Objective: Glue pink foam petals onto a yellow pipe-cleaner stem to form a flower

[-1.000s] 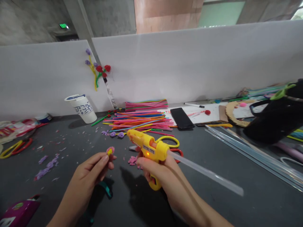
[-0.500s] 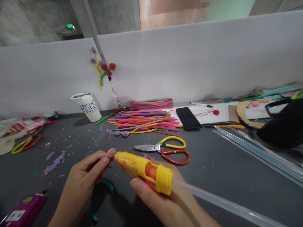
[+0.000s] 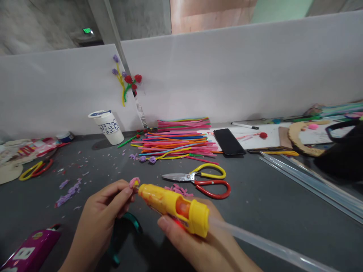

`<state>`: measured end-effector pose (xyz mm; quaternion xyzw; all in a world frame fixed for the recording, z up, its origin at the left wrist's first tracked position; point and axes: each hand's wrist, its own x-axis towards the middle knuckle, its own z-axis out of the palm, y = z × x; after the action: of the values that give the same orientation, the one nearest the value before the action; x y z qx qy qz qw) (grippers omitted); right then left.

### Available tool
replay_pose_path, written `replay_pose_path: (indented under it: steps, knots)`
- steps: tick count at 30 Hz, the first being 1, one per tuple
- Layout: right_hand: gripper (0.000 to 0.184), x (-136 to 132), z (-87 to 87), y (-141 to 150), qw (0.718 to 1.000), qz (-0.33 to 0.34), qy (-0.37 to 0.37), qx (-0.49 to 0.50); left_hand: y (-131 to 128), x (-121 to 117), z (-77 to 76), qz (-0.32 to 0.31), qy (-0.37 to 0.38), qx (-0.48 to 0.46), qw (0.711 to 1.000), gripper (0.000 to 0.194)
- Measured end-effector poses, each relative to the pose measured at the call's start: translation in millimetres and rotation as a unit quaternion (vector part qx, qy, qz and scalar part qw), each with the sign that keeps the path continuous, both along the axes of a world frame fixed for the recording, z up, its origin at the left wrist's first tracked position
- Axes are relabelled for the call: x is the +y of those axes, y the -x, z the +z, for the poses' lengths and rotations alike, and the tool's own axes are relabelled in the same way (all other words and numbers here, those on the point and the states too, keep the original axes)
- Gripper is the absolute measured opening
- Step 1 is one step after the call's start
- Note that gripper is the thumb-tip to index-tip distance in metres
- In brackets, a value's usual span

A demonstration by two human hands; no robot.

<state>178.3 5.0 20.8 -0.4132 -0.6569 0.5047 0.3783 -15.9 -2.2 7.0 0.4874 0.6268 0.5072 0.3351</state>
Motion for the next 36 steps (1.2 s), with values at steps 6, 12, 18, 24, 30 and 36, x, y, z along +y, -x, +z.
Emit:
replay_pose_path:
  steps: [6, 12, 18, 24, 30, 36]
  knots:
    - [0.031, 1.3, -2.0, -0.1, 1.0, 0.007, -0.013, -0.023, -2.0, 2.2, 4.9, 0.003, -0.001, 0.007, 1.0, 0.023]
    - [0.035, 2.8, -1.9, -0.7, 1.0, 0.022, -0.008, -0.019, -0.5, 0.5, 0.8, -0.003, 0.006, 0.012, 1.0, 0.023]
    - [0.033, 2.6, -5.7, -1.3, 0.999, 0.037, 0.008, -0.007, -0.6, 0.1, 1.4, 0.001, 0.005, 0.001, 1.0, 0.022]
    - [0.031, 3.5, -7.6, -3.0, 0.999, 0.045, 0.009, -0.024, -2.2, -0.2, 2.9, 0.005, 0.012, -0.001, 1.0, 0.023]
    - [0.032, 3.0, -4.4, -0.1, 0.998, 0.048, 0.025, -0.014, -1.6, 0.5, 1.4, 0.001, 0.014, -0.002, 1.0, 0.022]
    - [0.033, 4.4, -6.6, -1.0, 0.997, 0.07, -0.016, -0.012, -1.4, -1.1, 3.8, 0.005, 0.019, 0.013, 1.0, 0.024]
